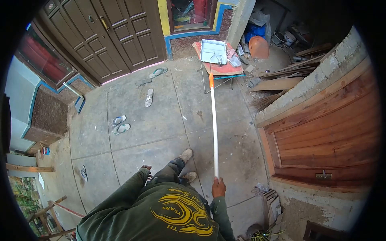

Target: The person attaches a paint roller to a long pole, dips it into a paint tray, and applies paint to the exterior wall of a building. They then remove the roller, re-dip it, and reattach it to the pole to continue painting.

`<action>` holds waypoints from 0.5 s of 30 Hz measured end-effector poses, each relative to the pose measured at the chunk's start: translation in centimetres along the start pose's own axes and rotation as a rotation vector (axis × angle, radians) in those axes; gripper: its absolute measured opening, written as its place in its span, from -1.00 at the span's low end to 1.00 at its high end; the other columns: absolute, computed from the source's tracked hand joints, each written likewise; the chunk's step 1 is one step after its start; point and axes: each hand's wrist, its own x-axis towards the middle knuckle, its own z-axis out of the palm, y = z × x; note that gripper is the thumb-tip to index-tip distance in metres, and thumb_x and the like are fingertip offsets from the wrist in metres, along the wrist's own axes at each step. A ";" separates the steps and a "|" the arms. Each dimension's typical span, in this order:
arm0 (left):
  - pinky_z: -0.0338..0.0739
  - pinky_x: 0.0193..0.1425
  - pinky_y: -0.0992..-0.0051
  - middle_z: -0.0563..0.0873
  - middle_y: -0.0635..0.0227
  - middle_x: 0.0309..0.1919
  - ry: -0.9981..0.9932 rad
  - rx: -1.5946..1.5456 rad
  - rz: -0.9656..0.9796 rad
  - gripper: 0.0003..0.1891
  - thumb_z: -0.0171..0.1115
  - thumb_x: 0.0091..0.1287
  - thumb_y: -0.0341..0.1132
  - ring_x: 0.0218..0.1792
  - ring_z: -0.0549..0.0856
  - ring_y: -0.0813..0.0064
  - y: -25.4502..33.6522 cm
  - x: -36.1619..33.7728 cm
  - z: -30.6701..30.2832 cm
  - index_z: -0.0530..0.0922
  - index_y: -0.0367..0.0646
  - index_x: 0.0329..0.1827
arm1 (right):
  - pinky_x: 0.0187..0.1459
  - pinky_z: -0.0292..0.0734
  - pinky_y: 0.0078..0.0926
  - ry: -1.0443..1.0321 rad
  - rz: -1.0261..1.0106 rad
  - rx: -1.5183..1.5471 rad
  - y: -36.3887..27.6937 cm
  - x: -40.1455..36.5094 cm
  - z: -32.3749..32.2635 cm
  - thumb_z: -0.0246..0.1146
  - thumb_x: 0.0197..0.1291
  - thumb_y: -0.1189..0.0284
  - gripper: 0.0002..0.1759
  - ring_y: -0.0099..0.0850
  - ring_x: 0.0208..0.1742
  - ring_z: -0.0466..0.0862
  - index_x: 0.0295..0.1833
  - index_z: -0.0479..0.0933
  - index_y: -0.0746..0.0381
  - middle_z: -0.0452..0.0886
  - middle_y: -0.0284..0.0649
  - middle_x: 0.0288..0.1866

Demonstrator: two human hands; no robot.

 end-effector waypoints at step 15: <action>0.54 -0.47 -0.04 0.54 0.01 -0.08 0.046 0.051 -0.070 -0.60 0.08 0.29 -0.02 -0.33 0.66 0.00 0.5 2.4 1.6 0.21 0.06 0.07 | -0.81 0.18 -0.49 -0.249 0.211 0.422 -1.8 1.2 -0.3 -0.04 0.31 0.16 -0.68 -0.51 -0.83 0.30 -0.33 0.27 0.20 0.29 -0.32 -0.75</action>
